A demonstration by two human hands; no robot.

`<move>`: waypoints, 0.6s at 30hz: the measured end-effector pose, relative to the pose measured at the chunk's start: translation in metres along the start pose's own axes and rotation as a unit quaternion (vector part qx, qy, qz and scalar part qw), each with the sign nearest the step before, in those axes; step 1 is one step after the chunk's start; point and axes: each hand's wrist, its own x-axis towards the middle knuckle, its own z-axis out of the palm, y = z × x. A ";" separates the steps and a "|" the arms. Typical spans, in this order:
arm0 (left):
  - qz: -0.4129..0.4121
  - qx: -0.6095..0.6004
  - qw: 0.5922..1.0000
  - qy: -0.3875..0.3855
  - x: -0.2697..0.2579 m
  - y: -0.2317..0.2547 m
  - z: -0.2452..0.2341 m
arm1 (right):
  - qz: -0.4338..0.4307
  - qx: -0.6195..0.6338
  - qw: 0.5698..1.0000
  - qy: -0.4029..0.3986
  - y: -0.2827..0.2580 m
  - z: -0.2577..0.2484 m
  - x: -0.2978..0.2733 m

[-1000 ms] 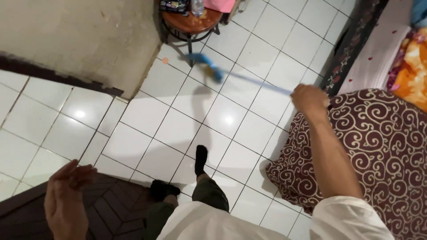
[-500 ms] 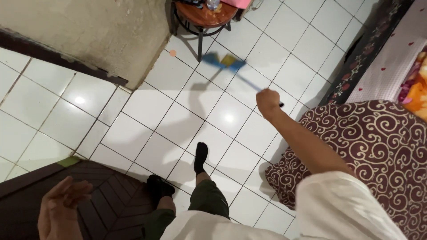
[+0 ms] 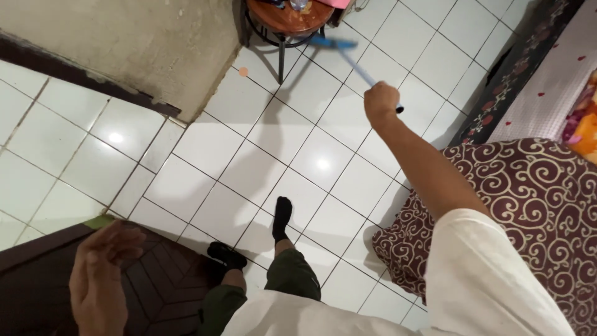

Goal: Sweep the floor with a broom.

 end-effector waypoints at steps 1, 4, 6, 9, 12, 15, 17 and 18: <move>0.001 0.002 1.000 0.000 0.003 0.000 -0.002 | 0.000 0.002 1.000 0.000 -0.006 0.009 -0.010; 0.010 -0.004 1.000 0.011 0.001 0.000 -0.009 | -0.072 0.034 0.996 -0.028 -0.032 0.022 -0.045; 0.013 -0.023 1.000 0.017 0.004 -0.002 -0.010 | -0.119 0.055 0.990 -0.056 -0.051 0.023 -0.084; -0.006 -0.042 0.999 0.030 0.007 -0.013 -0.005 | -0.140 0.071 0.984 -0.088 -0.069 0.003 -0.115; -0.013 -0.041 0.999 0.024 0.011 -0.009 0.001 | -0.148 0.103 0.981 -0.072 -0.062 -0.022 -0.122; 0.003 -0.039 0.999 0.016 0.014 -0.005 -0.001 | -0.131 0.110 0.985 -0.011 -0.054 -0.078 -0.119; 0.011 -0.045 0.999 0.021 0.008 -0.007 -0.009 | -0.132 0.107 0.985 0.002 -0.071 -0.107 -0.108; 0.025 -0.053 0.998 0.024 0.009 -0.008 -0.012 | -0.127 0.104 0.986 0.019 -0.078 -0.124 -0.099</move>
